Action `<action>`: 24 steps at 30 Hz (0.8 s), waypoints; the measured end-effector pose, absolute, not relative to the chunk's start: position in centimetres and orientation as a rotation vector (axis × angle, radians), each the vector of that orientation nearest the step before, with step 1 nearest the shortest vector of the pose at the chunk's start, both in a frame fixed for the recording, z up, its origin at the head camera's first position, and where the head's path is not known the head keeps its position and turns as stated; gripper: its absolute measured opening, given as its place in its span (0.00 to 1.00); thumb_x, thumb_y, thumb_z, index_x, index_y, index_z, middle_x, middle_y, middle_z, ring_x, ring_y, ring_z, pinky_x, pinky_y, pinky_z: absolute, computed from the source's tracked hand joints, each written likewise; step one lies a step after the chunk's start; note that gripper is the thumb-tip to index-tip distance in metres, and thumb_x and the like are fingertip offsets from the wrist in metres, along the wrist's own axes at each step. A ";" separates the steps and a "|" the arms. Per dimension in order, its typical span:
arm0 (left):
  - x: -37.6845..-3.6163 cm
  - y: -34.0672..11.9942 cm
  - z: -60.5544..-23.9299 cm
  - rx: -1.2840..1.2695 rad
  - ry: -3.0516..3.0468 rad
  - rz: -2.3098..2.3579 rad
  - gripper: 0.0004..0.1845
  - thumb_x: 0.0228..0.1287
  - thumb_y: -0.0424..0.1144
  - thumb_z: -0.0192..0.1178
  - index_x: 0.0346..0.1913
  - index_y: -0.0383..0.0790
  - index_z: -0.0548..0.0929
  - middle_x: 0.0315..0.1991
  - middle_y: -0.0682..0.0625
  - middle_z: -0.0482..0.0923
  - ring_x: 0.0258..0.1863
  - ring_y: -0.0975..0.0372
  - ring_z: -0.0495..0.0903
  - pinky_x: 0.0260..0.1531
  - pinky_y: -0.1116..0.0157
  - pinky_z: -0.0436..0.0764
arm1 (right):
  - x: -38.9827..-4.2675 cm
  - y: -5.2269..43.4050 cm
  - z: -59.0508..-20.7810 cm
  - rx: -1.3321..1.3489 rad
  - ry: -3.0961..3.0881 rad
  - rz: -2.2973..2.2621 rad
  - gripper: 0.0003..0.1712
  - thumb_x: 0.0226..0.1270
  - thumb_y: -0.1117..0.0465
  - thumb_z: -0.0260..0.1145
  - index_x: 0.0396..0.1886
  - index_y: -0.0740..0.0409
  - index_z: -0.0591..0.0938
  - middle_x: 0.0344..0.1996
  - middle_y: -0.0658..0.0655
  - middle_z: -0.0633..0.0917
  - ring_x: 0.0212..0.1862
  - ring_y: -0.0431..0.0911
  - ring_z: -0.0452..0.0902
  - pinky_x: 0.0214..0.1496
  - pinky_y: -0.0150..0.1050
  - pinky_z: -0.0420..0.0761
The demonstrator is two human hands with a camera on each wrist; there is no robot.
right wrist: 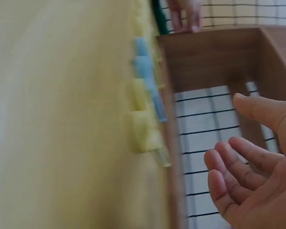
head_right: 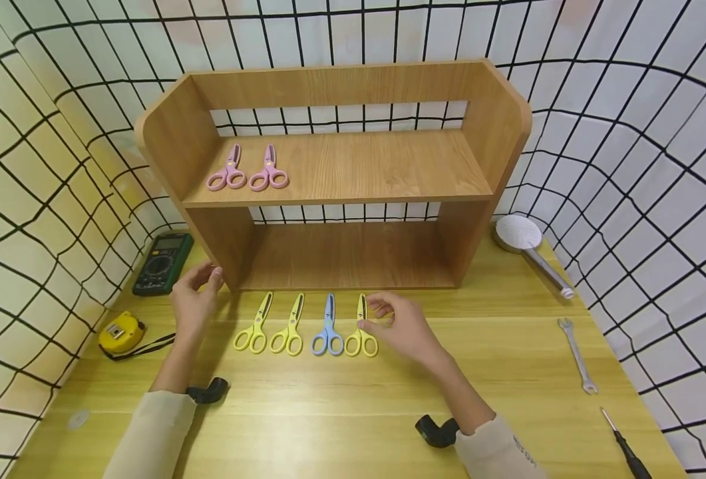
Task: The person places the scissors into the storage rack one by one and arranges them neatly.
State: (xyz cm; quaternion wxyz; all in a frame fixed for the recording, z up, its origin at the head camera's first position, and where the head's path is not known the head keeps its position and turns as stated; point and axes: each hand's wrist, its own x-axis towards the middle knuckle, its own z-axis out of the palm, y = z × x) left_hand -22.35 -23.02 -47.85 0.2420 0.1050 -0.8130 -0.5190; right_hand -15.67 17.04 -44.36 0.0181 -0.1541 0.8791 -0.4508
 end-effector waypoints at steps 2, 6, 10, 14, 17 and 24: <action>-22.5 -23.0 -47.7 0.285 -2.221 -1.421 0.17 0.73 0.43 0.64 0.60 0.41 0.86 0.51 0.42 0.88 0.53 0.51 0.85 0.66 0.50 0.73 | -15.4 17.3 -45.6 -0.444 2.696 -1.381 0.31 0.63 0.53 0.78 0.62 0.62 0.81 0.54 0.62 0.86 0.50 0.52 0.83 0.50 0.44 0.82; -22.8 -23.0 -47.4 0.296 -2.221 -1.435 0.18 0.74 0.45 0.64 0.61 0.42 0.85 0.53 0.42 0.88 0.55 0.52 0.84 0.66 0.50 0.73 | -15.0 17.6 -47.0 -0.386 2.636 -1.347 0.38 0.60 0.52 0.80 0.66 0.63 0.78 0.59 0.64 0.83 0.52 0.53 0.81 0.51 0.48 0.81; -22.8 -23.1 -47.4 0.301 -2.220 -1.454 0.18 0.73 0.44 0.64 0.61 0.43 0.85 0.53 0.43 0.88 0.54 0.52 0.84 0.64 0.50 0.76 | -14.6 17.4 -48.0 -0.341 2.634 -1.272 0.37 0.58 0.51 0.81 0.64 0.61 0.79 0.55 0.58 0.83 0.48 0.49 0.77 0.51 0.43 0.78; -22.6 -23.1 -47.5 0.288 -2.217 -1.460 0.17 0.74 0.44 0.64 0.60 0.42 0.85 0.52 0.42 0.87 0.54 0.52 0.84 0.63 0.50 0.76 | -14.5 17.1 -48.6 -0.345 2.671 -1.219 0.34 0.57 0.53 0.82 0.61 0.60 0.82 0.50 0.55 0.83 0.44 0.46 0.74 0.47 0.39 0.75; -22.4 -23.1 -47.6 0.273 -2.205 -1.452 0.17 0.73 0.43 0.64 0.60 0.41 0.86 0.51 0.42 0.88 0.53 0.52 0.85 0.62 0.50 0.78 | -14.5 16.7 -48.8 -0.353 2.705 -1.164 0.34 0.54 0.54 0.83 0.60 0.59 0.83 0.45 0.54 0.81 0.41 0.46 0.71 0.44 0.37 0.72; -22.2 -23.0 -47.8 0.252 -2.202 -1.458 0.17 0.74 0.42 0.64 0.60 0.41 0.86 0.51 0.42 0.88 0.53 0.52 0.85 0.61 0.49 0.78 | -14.4 16.1 -48.6 -0.319 2.786 -1.099 0.26 0.49 0.56 0.85 0.48 0.59 0.87 0.36 0.53 0.80 0.36 0.44 0.70 0.40 0.38 0.70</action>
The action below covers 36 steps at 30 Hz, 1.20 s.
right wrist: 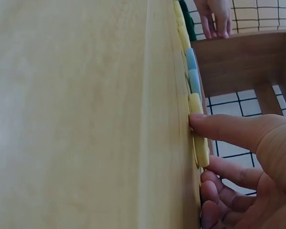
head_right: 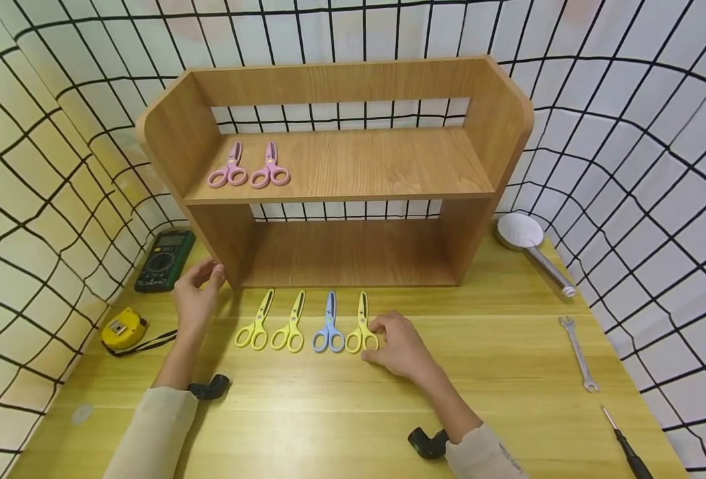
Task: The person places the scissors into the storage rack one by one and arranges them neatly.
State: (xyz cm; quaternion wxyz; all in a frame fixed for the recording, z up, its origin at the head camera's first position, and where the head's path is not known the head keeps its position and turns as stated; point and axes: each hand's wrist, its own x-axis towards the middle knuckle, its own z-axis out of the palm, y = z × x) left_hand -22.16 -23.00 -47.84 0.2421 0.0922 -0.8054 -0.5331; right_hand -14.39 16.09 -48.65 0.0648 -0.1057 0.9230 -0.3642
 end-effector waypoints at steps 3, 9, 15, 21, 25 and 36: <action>-22.1 -23.0 -47.9 0.243 -2.193 -1.453 0.17 0.73 0.41 0.64 0.60 0.40 0.86 0.51 0.41 0.88 0.52 0.51 0.85 0.61 0.47 0.78 | -14.5 16.0 -48.4 -0.279 2.779 -1.133 0.23 0.50 0.58 0.84 0.45 0.60 0.87 0.35 0.54 0.81 0.36 0.44 0.72 0.40 0.36 0.72; -22.0 -23.1 -47.9 0.255 -2.195 -1.453 0.17 0.73 0.41 0.64 0.61 0.40 0.85 0.52 0.41 0.87 0.53 0.51 0.85 0.62 0.48 0.78 | -14.5 16.5 -47.8 -0.174 2.649 -1.310 0.23 0.57 0.62 0.78 0.52 0.63 0.84 0.33 0.53 0.87 0.34 0.42 0.80 0.36 0.33 0.78; -22.0 -23.2 -47.8 0.264 -2.194 -1.453 0.17 0.74 0.41 0.64 0.61 0.40 0.85 0.52 0.40 0.87 0.54 0.50 0.85 0.61 0.48 0.78 | -14.3 17.0 -47.2 -0.171 2.609 -1.399 0.24 0.61 0.62 0.77 0.56 0.61 0.83 0.32 0.52 0.88 0.34 0.43 0.83 0.37 0.34 0.81; -22.2 -23.0 -48.0 0.263 -2.201 -1.450 0.17 0.74 0.42 0.64 0.61 0.41 0.85 0.52 0.42 0.88 0.54 0.51 0.85 0.61 0.49 0.78 | -13.0 17.2 -44.0 -0.268 2.613 -1.479 0.24 0.63 0.59 0.77 0.57 0.60 0.83 0.33 0.53 0.88 0.36 0.44 0.83 0.39 0.33 0.83; -22.3 -23.0 -47.9 0.250 -2.196 -1.454 0.18 0.74 0.42 0.64 0.61 0.40 0.85 0.52 0.41 0.87 0.54 0.50 0.85 0.61 0.47 0.78 | -12.3 17.3 -40.5 -0.344 2.619 -1.540 0.24 0.64 0.57 0.77 0.58 0.59 0.83 0.35 0.53 0.88 0.38 0.45 0.83 0.41 0.34 0.83; -22.2 -22.9 -48.1 0.257 -2.193 -1.456 0.17 0.75 0.41 0.63 0.61 0.39 0.85 0.53 0.40 0.87 0.53 0.50 0.85 0.61 0.47 0.78 | -14.8 16.4 -30.3 -0.580 2.771 -1.722 0.21 0.65 0.60 0.76 0.56 0.57 0.84 0.38 0.54 0.91 0.35 0.43 0.84 0.39 0.31 0.83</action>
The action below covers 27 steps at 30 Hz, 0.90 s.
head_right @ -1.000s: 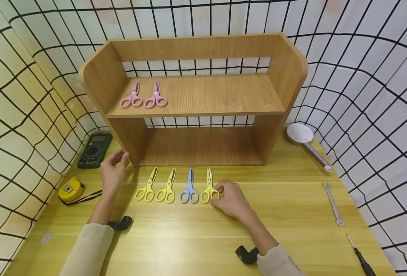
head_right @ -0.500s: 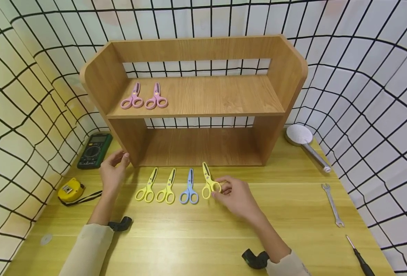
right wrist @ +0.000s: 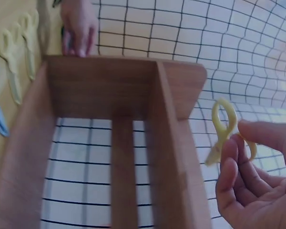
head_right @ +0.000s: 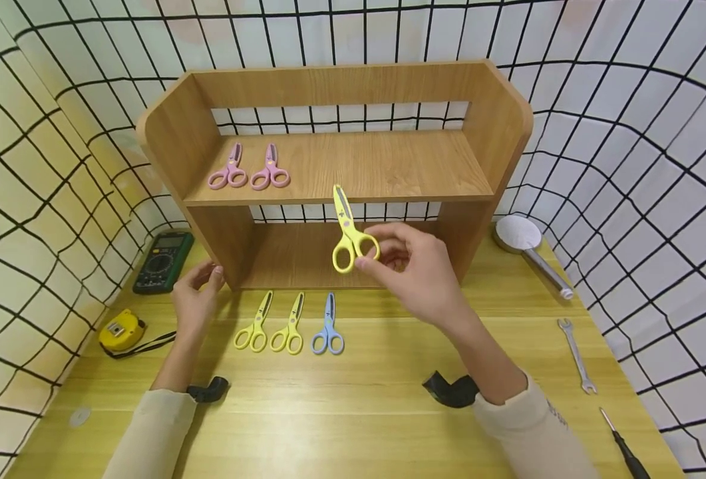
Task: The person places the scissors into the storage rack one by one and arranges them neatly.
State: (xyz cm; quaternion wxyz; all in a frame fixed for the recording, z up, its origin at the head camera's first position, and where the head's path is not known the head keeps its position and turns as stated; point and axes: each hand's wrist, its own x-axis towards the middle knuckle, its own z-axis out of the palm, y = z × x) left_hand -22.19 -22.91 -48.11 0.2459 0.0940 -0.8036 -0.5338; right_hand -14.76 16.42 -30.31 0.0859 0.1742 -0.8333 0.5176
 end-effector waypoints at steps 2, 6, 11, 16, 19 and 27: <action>-22.2 -22.9 -48.0 0.256 -2.188 -1.449 0.17 0.74 0.41 0.63 0.61 0.39 0.85 0.52 0.40 0.88 0.53 0.50 0.85 0.61 0.48 0.78 | -15.9 15.9 -28.7 0.509 -2.472 1.509 0.22 0.65 0.58 0.76 0.57 0.58 0.84 0.38 0.55 0.91 0.36 0.43 0.84 0.39 0.30 0.82; -22.1 -22.9 -47.9 0.266 -2.194 -1.436 0.17 0.74 0.41 0.63 0.60 0.39 0.86 0.52 0.41 0.88 0.52 0.51 0.86 0.60 0.50 0.79 | -18.6 14.7 -26.0 0.477 -2.505 1.440 0.23 0.66 0.55 0.76 0.59 0.56 0.84 0.39 0.56 0.92 0.36 0.44 0.84 0.37 0.32 0.79; -22.1 -22.9 -47.8 0.272 -2.200 -1.444 0.16 0.74 0.41 0.63 0.60 0.40 0.86 0.52 0.41 0.88 0.52 0.51 0.86 0.60 0.50 0.79 | -22.9 12.9 -24.3 0.436 -2.568 1.413 0.24 0.68 0.54 0.74 0.61 0.56 0.82 0.40 0.56 0.91 0.38 0.45 0.82 0.38 0.37 0.75; -22.2 -22.9 -47.9 0.273 -2.204 -1.443 0.16 0.74 0.41 0.64 0.60 0.41 0.86 0.50 0.43 0.89 0.51 0.55 0.86 0.55 0.59 0.81 | -26.4 11.1 -24.1 0.396 -2.598 1.485 0.22 0.68 0.55 0.74 0.59 0.57 0.84 0.36 0.55 0.90 0.29 0.42 0.75 0.29 0.32 0.71; -22.3 -22.8 -48.0 0.276 -2.208 -1.446 0.16 0.74 0.41 0.64 0.60 0.41 0.86 0.50 0.43 0.89 0.50 0.56 0.86 0.54 0.60 0.81 | -27.6 10.3 -24.4 0.371 -2.619 1.515 0.21 0.69 0.56 0.73 0.58 0.58 0.84 0.31 0.54 0.87 0.26 0.39 0.70 0.27 0.31 0.69; -22.2 -22.9 -48.0 0.268 -2.194 -1.461 0.17 0.74 0.40 0.64 0.61 0.40 0.85 0.52 0.41 0.88 0.53 0.51 0.85 0.61 0.48 0.78 | -29.4 9.0 -25.2 0.321 -2.690 1.505 0.21 0.68 0.56 0.73 0.57 0.60 0.84 0.32 0.51 0.85 0.30 0.38 0.71 0.29 0.30 0.69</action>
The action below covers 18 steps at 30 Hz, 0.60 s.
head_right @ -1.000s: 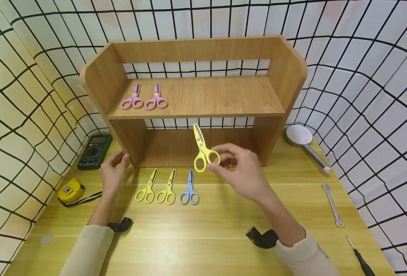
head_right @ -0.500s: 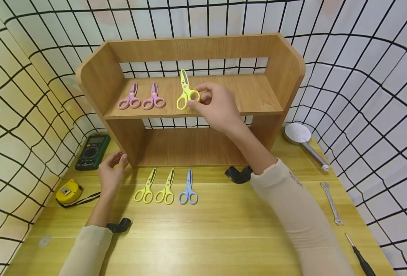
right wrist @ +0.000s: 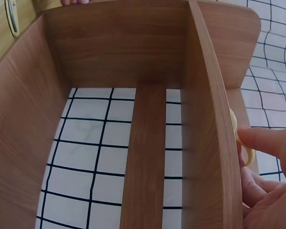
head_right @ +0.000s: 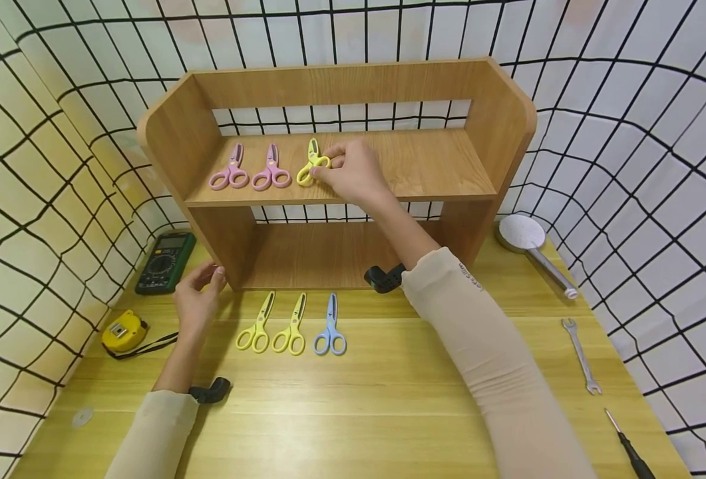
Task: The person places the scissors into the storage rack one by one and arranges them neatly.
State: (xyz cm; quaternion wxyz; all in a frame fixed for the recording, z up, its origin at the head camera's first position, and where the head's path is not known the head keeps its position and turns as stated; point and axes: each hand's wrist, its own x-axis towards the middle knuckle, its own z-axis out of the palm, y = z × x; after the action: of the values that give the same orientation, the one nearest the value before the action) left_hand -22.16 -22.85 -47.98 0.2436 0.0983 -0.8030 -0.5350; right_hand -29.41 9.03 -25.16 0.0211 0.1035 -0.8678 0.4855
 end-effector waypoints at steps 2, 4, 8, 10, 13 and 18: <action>-22.2 -22.8 -48.0 0.265 -2.193 -1.461 0.17 0.74 0.41 0.64 0.61 0.40 0.85 0.52 0.41 0.88 0.53 0.51 0.85 0.61 0.48 0.78 | -29.5 9.0 -25.3 0.338 -2.709 1.468 0.20 0.68 0.56 0.73 0.56 0.60 0.85 0.35 0.52 0.85 0.33 0.40 0.74 0.32 0.31 0.72; -22.2 -22.8 -48.0 0.265 -2.193 -1.460 0.17 0.74 0.41 0.64 0.60 0.40 0.85 0.52 0.41 0.88 0.53 0.51 0.85 0.61 0.48 0.78 | -29.4 9.0 -25.3 0.371 -2.733 1.420 0.19 0.68 0.56 0.73 0.54 0.60 0.86 0.37 0.53 0.84 0.37 0.42 0.75 0.35 0.33 0.74; -22.2 -22.8 -48.1 0.264 -2.190 -1.463 0.16 0.74 0.41 0.64 0.60 0.40 0.86 0.52 0.41 0.88 0.53 0.51 0.85 0.61 0.48 0.78 | -29.3 8.9 -25.4 0.419 -2.795 1.302 0.18 0.68 0.55 0.72 0.52 0.60 0.87 0.40 0.55 0.84 0.41 0.45 0.76 0.38 0.36 0.76; -22.1 -22.7 -48.1 0.270 -2.193 -1.467 0.17 0.74 0.41 0.64 0.60 0.40 0.86 0.52 0.41 0.88 0.53 0.51 0.85 0.61 0.48 0.78 | -29.1 8.9 -25.5 0.430 -2.816 1.267 0.18 0.68 0.54 0.72 0.52 0.60 0.86 0.41 0.55 0.84 0.41 0.46 0.77 0.37 0.37 0.76; -22.1 -22.7 -48.1 0.277 -2.195 -1.481 0.17 0.74 0.41 0.64 0.60 0.40 0.85 0.53 0.40 0.87 0.54 0.50 0.84 0.61 0.48 0.78 | -28.9 9.0 -25.5 0.443 -2.820 1.251 0.23 0.68 0.54 0.72 0.57 0.62 0.84 0.45 0.57 0.83 0.45 0.47 0.77 0.42 0.39 0.78; -22.1 -22.9 -48.0 0.284 -2.198 -1.486 0.17 0.74 0.41 0.63 0.61 0.40 0.85 0.53 0.40 0.87 0.54 0.50 0.84 0.62 0.47 0.77 | -27.6 9.8 -25.4 0.472 -2.772 1.286 0.30 0.67 0.53 0.73 0.64 0.63 0.79 0.54 0.59 0.81 0.53 0.49 0.76 0.56 0.43 0.78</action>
State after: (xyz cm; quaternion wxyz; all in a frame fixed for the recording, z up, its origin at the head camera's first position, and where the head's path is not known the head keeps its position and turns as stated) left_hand -22.14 -22.89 -47.99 0.2346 0.1034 -0.8008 -0.5413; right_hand -27.60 9.81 -25.40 0.0251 0.1525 -0.8962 0.4158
